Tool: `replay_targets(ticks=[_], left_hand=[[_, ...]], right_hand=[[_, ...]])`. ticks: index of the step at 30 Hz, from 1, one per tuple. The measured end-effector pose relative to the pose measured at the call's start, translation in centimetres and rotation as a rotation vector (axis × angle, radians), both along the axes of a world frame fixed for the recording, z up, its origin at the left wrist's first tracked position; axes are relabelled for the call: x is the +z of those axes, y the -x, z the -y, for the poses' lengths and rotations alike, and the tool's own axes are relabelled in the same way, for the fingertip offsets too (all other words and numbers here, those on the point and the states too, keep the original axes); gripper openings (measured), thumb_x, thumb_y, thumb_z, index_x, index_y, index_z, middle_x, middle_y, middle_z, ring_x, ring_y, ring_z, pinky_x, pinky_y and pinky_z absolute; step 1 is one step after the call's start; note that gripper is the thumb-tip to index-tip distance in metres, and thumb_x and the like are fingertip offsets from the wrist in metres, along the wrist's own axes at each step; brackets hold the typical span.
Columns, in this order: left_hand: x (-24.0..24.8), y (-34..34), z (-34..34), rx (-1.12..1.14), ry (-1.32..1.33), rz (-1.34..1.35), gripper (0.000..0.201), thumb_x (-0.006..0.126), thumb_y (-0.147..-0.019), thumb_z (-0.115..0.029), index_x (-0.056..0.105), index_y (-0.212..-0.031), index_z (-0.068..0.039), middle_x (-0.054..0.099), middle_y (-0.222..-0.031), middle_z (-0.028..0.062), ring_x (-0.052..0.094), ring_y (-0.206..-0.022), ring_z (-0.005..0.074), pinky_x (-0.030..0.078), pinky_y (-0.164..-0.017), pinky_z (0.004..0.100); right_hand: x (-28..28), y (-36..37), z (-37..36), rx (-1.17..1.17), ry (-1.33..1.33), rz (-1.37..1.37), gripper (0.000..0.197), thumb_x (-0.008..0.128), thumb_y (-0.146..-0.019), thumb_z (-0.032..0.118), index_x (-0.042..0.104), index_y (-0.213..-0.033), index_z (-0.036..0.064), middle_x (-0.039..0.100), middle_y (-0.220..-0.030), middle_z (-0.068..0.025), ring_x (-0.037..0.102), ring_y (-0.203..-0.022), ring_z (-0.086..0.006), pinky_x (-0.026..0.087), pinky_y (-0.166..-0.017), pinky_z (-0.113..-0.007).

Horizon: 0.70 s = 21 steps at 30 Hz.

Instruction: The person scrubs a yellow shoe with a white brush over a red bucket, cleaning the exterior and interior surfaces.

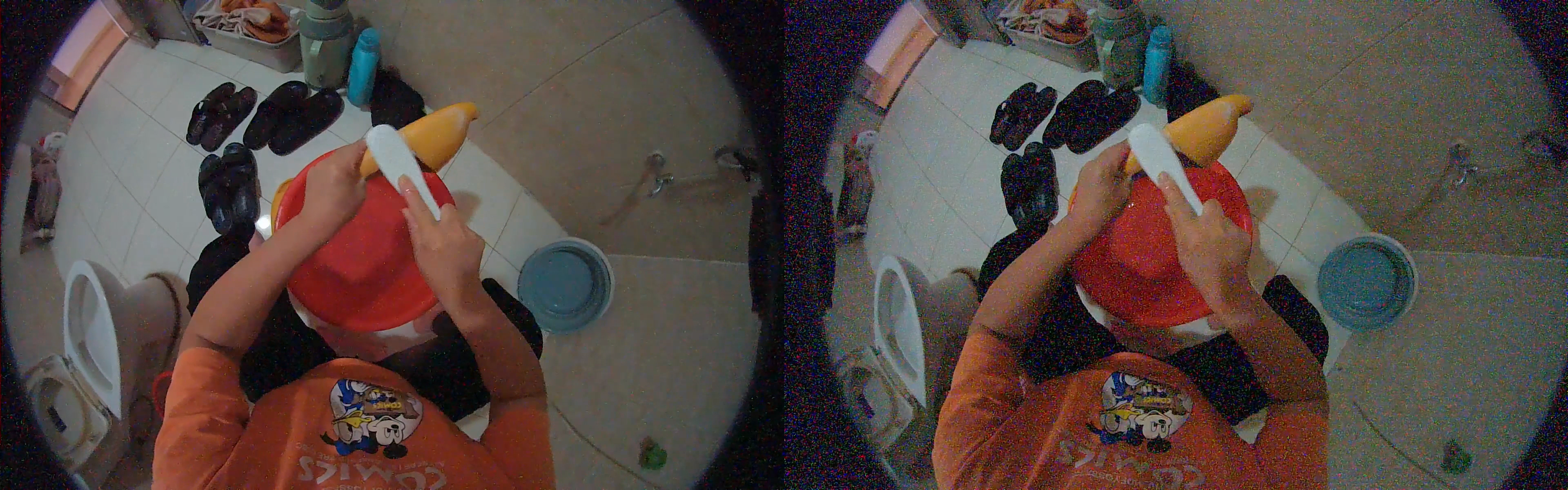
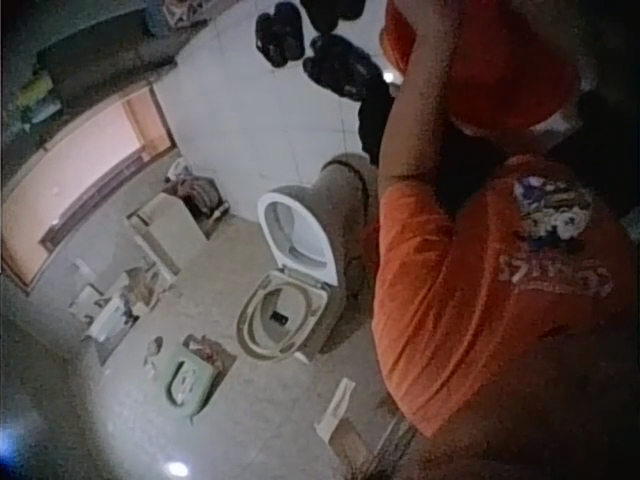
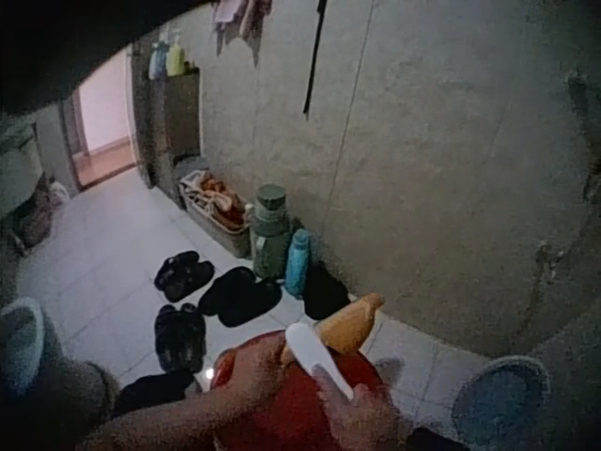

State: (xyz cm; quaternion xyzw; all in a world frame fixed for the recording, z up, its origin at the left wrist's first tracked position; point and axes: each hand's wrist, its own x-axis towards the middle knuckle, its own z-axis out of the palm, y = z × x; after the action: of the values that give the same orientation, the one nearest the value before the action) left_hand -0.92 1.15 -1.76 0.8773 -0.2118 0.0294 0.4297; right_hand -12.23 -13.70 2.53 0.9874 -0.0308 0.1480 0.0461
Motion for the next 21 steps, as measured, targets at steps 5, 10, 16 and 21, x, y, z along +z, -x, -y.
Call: replay_targets(ticks=[5, 10, 16, 21], left_hand=[[0.8, -0.2, -0.4, -0.074, 0.1, -0.082, 0.041, 0.063, -0.073, -0.001, 0.056, -0.113, -0.008, 0.062, -0.102, 0.0141, 0.061, -0.094, 0.029, 0.048, -0.08, 0.0325], [1.1, -0.2, -0.5, -0.14, 0.126, -0.097, 0.043, 0.065, -0.071, 0.0, 0.056, -0.113, -0.007, 0.063, -0.103, 0.0133, 0.061, -0.096, 0.0268, 0.047, -0.083, 0.0319], [0.5, -0.5, -1.0, -0.115, 0.123, -0.037, 0.045, 0.063, -0.069, 0.004, 0.057, -0.112, -0.008, 0.063, -0.101, 0.0142, 0.061, -0.094, 0.0267, 0.047, -0.083, 0.0316], [0.0, -0.4, -1.2, -0.15, 0.261, -0.163, 0.045, 0.063, -0.068, 0.004, 0.058, -0.112, -0.008, 0.064, -0.098, 0.0129, 0.063, -0.091, 0.0239, 0.047, -0.08, 0.0298]], right_hand=[[2.1, -2.1, 3.3, -0.14, 0.065, -0.01, 0.043, 0.053, -0.087, 0.033, 0.044, -0.129, 0.0356, 0.054, -0.069, -0.0099, 0.057, -0.053, -0.0262, 0.048, -0.046, -0.036], [2.2, -2.2, 5.0, -0.313, -0.035, 0.081, 0.043, 0.052, -0.088, 0.033, 0.043, -0.13, 0.0356, 0.056, -0.07, -0.0109, 0.056, -0.052, -0.0283, 0.048, -0.047, -0.038], [1.2, 0.3, 1.5, 0.089, 0.012, 0.075, 0.046, 0.055, -0.086, 0.035, 0.043, -0.13, 0.0375, 0.048, -0.061, -0.0074, 0.055, -0.049, -0.0208, 0.046, -0.041, -0.037], [2.9, -1.9, 5.8, -0.282, -0.063, 0.041, 0.043, 0.054, -0.087, 0.03, 0.046, -0.129, 0.0326, 0.056, -0.07, -0.0116, 0.058, -0.061, -0.0276, 0.05, -0.059, -0.039]])
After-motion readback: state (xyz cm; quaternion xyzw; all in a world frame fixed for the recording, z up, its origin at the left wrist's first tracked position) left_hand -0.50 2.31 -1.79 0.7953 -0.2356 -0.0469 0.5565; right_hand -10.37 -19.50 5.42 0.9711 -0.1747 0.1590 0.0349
